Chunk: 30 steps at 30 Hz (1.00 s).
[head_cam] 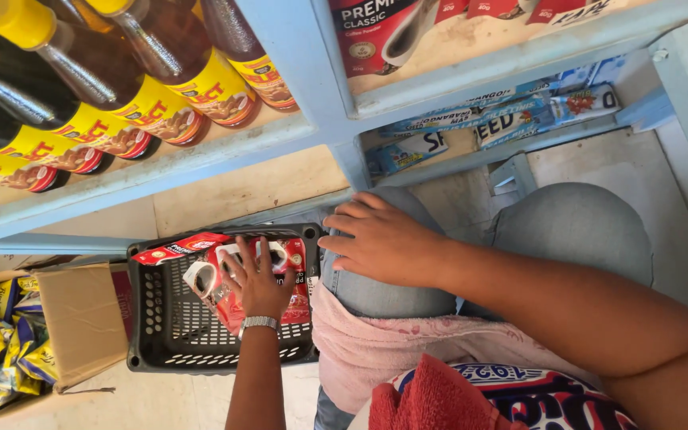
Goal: Restocking coffee sachets and organizing bottles on grocery store shelves.
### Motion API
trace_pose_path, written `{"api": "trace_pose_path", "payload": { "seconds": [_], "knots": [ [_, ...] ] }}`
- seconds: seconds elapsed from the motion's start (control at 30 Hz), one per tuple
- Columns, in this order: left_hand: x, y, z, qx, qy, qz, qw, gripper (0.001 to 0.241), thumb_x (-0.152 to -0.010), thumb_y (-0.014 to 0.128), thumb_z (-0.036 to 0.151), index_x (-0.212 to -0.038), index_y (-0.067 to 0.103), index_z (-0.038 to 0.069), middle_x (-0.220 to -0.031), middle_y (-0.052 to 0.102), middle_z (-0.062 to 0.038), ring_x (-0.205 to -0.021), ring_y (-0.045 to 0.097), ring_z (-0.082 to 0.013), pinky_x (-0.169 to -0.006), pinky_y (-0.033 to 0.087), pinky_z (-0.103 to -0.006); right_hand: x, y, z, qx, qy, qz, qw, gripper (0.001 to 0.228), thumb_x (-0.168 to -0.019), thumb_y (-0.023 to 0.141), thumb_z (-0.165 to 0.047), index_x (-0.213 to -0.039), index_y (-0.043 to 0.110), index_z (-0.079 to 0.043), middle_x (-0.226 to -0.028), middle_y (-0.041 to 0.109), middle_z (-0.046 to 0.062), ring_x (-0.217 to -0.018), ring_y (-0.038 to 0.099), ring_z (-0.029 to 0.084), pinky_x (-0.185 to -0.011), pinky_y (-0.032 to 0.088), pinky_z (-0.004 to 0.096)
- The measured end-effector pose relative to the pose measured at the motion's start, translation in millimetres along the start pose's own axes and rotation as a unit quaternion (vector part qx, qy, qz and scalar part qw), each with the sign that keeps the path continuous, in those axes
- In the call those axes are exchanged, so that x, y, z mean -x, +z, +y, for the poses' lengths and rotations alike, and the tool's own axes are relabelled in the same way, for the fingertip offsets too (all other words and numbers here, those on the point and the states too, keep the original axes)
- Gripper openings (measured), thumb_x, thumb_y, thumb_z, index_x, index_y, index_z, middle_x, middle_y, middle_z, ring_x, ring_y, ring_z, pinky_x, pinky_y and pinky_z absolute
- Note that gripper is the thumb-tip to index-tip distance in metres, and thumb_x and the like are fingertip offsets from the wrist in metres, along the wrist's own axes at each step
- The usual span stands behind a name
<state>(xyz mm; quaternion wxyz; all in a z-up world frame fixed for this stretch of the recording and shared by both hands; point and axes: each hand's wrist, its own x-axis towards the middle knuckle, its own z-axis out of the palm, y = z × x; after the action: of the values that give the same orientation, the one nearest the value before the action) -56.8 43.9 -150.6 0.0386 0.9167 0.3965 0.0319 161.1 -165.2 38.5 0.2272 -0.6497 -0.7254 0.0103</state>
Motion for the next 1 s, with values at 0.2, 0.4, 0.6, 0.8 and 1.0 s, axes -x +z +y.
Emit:
{"api": "trace_pose_path", "payload": {
  "seconds": [0.2,0.4,0.6,0.8,1.0],
  "knots": [
    [-5,-33,26,0.14,-0.023,-0.004,0.99,0.062,-0.074,0.086,0.032,-0.128,0.058,0.023,-0.15,0.047,-0.015,-0.14,0.039,-0.0412,-0.11,0.034,-0.0608,-1,-1,0,0.006,0.0,-0.019,1.0,0.039,-0.087,0.07,-0.035,-0.119,0.071,-0.014,-0.125,0.065,0.009,-0.123,0.054,0.029,-0.11,0.033,0.051],
    [-16,-50,11,0.359,0.011,0.007,0.933,0.073,-0.069,0.088,0.008,-0.132,0.052,0.01,-0.117,0.069,-0.015,-0.102,0.072,-0.0281,-0.085,0.058,-0.0355,-18,15,-10,0.051,-0.014,-0.035,0.998,0.037,-0.09,0.059,-0.019,-0.125,0.068,-0.012,-0.119,0.066,0.008,-0.111,0.062,0.027,-0.095,0.044,0.044],
    [-18,44,-58,0.562,-0.029,-0.141,0.814,0.055,-0.079,0.084,-0.001,-0.13,0.064,0.002,-0.122,0.075,-0.015,-0.105,0.073,-0.0165,-0.089,0.058,-0.0297,-23,23,-24,0.098,-0.03,-0.068,0.992,0.035,-0.091,0.055,-0.018,-0.125,0.065,-0.012,-0.101,0.065,0.006,-0.097,0.063,0.026,-0.088,0.045,0.042],
    [-6,-28,-13,0.558,0.0,-0.124,0.82,0.068,-0.072,0.084,-0.005,-0.134,0.057,0.006,-0.112,0.067,-0.007,-0.101,0.07,-0.0123,-0.085,0.059,-0.0287,-27,18,-27,0.09,-0.011,-0.08,0.993,0.041,-0.089,0.056,-0.02,-0.129,0.062,-0.01,-0.099,0.066,0.006,-0.096,0.064,0.025,-0.086,0.045,0.042],
    [-4,-135,51,0.38,0.015,-0.032,0.924,0.081,-0.067,0.093,0.006,-0.134,0.047,0.008,-0.093,0.069,-0.008,-0.077,0.071,-0.0185,-0.068,0.059,-0.0295,-26,17,-27,0.095,-0.017,-0.015,0.995,0.051,-0.088,0.059,-0.019,-0.138,0.057,-0.007,-0.112,0.065,0.008,-0.095,0.064,0.026,-0.088,0.046,0.042]
  ]
}}
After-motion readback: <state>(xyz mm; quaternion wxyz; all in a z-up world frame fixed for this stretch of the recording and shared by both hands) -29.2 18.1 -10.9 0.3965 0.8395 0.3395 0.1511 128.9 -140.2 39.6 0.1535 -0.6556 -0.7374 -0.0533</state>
